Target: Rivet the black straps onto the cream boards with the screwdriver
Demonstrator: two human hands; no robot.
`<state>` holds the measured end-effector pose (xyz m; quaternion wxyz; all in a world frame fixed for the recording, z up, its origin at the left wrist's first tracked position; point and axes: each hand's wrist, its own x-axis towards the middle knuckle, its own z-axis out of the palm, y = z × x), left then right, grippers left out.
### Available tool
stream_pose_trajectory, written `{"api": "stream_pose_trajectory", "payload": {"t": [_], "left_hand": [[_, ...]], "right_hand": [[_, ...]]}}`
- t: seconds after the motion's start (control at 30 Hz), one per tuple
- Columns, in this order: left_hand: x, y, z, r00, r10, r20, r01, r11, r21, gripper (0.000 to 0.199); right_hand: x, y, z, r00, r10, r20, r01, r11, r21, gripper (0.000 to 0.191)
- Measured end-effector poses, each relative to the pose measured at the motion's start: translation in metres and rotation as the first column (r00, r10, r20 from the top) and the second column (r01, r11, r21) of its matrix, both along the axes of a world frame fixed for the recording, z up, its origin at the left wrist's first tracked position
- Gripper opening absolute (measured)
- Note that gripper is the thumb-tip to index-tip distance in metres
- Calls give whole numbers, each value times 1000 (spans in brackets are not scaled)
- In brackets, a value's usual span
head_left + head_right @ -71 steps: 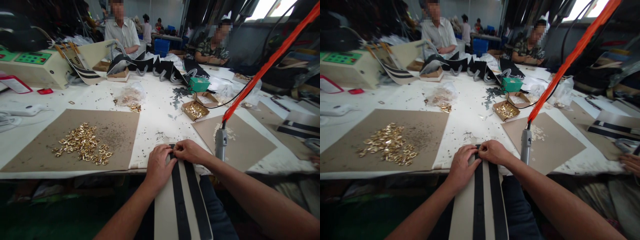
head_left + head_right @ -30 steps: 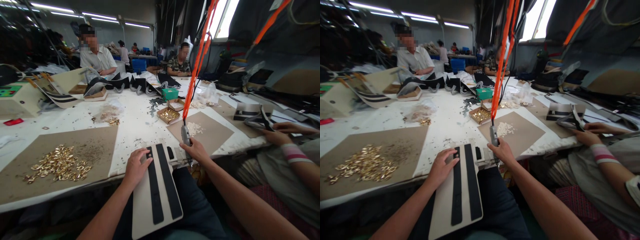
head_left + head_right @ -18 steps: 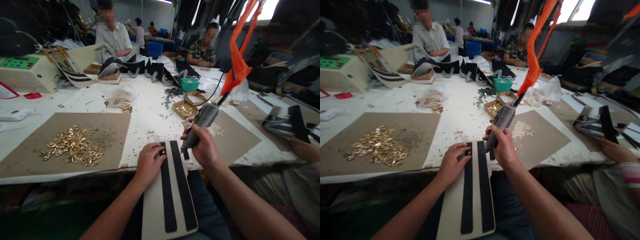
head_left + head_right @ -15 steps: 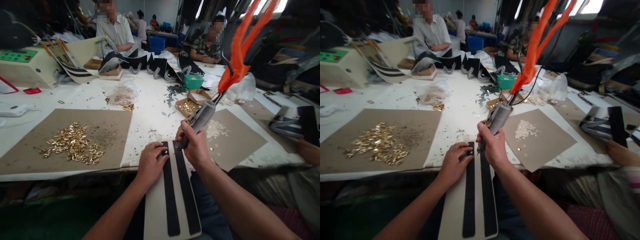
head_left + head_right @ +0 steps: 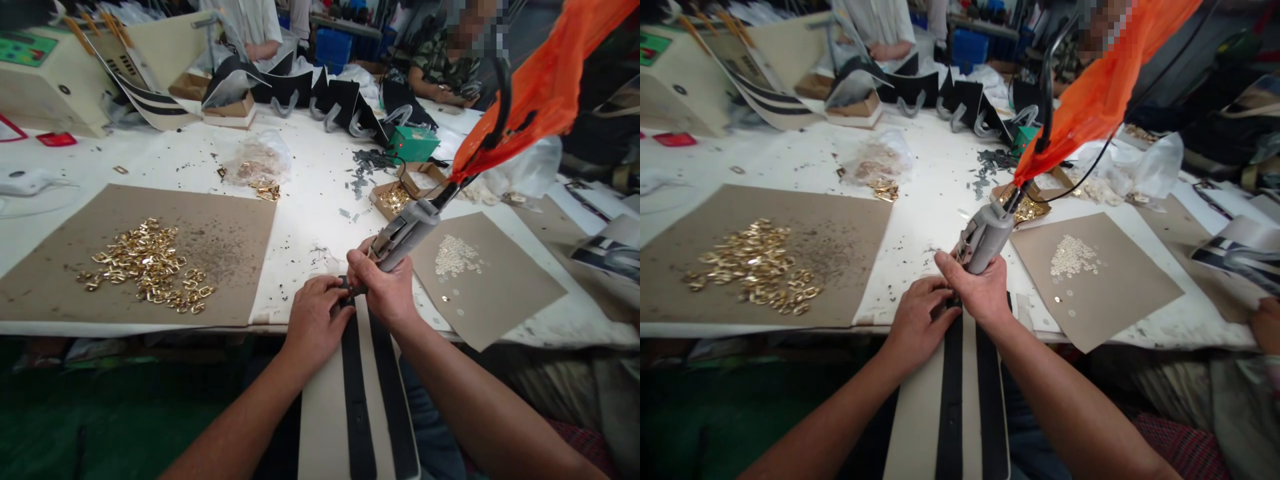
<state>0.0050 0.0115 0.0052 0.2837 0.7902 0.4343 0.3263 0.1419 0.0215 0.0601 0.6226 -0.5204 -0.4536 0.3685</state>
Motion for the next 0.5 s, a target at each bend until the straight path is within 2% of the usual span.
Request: {"api": "stream_pose_trajectory", "payload": {"t": [0.3, 0.5], "left_hand": [[0, 1, 2, 1000, -20, -5, 20, 999, -35, 23], [0, 2, 2, 1000, -21, 10, 21, 999, -33, 23]], "right_hand": [[3, -6, 3, 985, 101, 143, -101, 995, -8, 30], [11, -4, -13, 960, 227, 166, -233, 972, 17, 27]]}}
